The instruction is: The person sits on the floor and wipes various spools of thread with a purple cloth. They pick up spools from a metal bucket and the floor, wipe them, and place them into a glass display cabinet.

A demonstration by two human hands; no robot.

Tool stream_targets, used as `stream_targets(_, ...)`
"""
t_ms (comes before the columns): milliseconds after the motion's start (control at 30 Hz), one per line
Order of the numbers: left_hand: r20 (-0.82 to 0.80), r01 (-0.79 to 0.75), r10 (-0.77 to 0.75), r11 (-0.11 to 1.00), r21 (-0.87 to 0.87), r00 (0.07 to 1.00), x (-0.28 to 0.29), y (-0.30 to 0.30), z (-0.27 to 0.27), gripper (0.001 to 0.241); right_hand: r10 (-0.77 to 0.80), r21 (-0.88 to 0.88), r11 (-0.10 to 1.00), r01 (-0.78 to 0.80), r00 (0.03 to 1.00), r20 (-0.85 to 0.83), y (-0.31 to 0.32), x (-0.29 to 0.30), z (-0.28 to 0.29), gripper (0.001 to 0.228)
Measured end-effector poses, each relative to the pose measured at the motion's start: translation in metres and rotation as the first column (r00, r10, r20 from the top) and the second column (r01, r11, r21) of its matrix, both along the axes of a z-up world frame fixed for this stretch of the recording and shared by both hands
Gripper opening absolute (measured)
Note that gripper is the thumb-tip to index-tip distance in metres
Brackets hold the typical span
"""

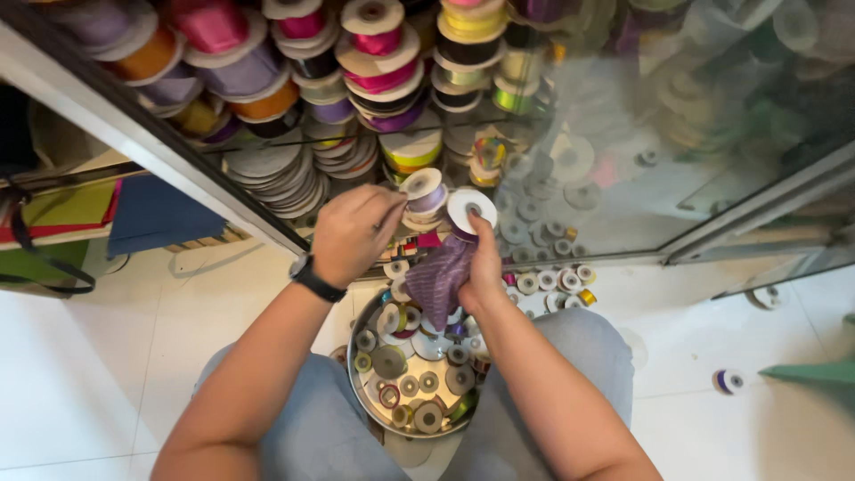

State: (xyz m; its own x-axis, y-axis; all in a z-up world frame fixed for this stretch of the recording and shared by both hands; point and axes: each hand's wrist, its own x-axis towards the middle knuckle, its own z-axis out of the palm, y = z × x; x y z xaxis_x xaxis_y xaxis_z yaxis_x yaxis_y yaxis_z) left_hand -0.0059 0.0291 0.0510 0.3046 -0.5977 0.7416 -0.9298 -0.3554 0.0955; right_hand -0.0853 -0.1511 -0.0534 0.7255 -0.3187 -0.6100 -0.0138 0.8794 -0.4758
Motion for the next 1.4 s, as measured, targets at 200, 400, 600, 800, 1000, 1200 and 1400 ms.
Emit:
stream_targets(200, 0.167, -0.188, 0.227, 0.957, -0.219, 0.959, 0.026, 0.037, 0.073, 0.007, 0.063, -0.022, 0.998, -0.062, 0.997, 0.045, -0.015, 0.006, -0.038, 0.060)
stream_targets(400, 0.506, -0.234, 0.378, 0.916, -0.326, 0.775, 0.099, 0.007, 0.125, 0.009, 0.075, -0.094, 0.993, -0.070, 0.996, 0.048, -0.012, 0.011, -0.042, 0.055)
stream_targets(600, 0.593, -0.311, 0.462, 0.886, -0.343, 0.660, 0.120, -0.022, 0.136, 0.008, 0.057, -0.106, 0.993, -0.057, 0.998, -0.004, -0.020, 0.011, -0.059, 0.057)
stream_targets(800, 0.608, -0.341, 0.453, 0.892, -0.298, 0.653, 0.094, -0.020, 0.143, 0.011, 0.060, -0.187, 0.981, -0.054, 0.998, 0.026, -0.013, 0.013, -0.053, 0.053)
stream_targets(1000, 0.322, -0.114, 0.155, 0.983, -0.144, 0.934, 0.006, -0.022, 0.072, 0.014, 0.106, -0.487, 0.867, -0.108, 0.994, -0.031, -0.013, 0.001, -0.045, 0.052)
stream_targets(1200, -0.877, 0.027, 0.134, 0.986, 0.165, 0.461, 0.007, -0.035, -0.012, 0.069, 0.245, -0.830, 0.544, -0.120, 0.969, 0.020, -0.004, -0.013, -0.017, 0.043)
stream_targets(1400, -0.972, -0.094, -0.108, 0.987, -0.130, 0.209, 0.050, -0.090, -0.023, 0.054, 0.126, -0.756, 0.644, -0.119, 0.991, -0.049, -0.006, 0.000, -0.025, 0.044)
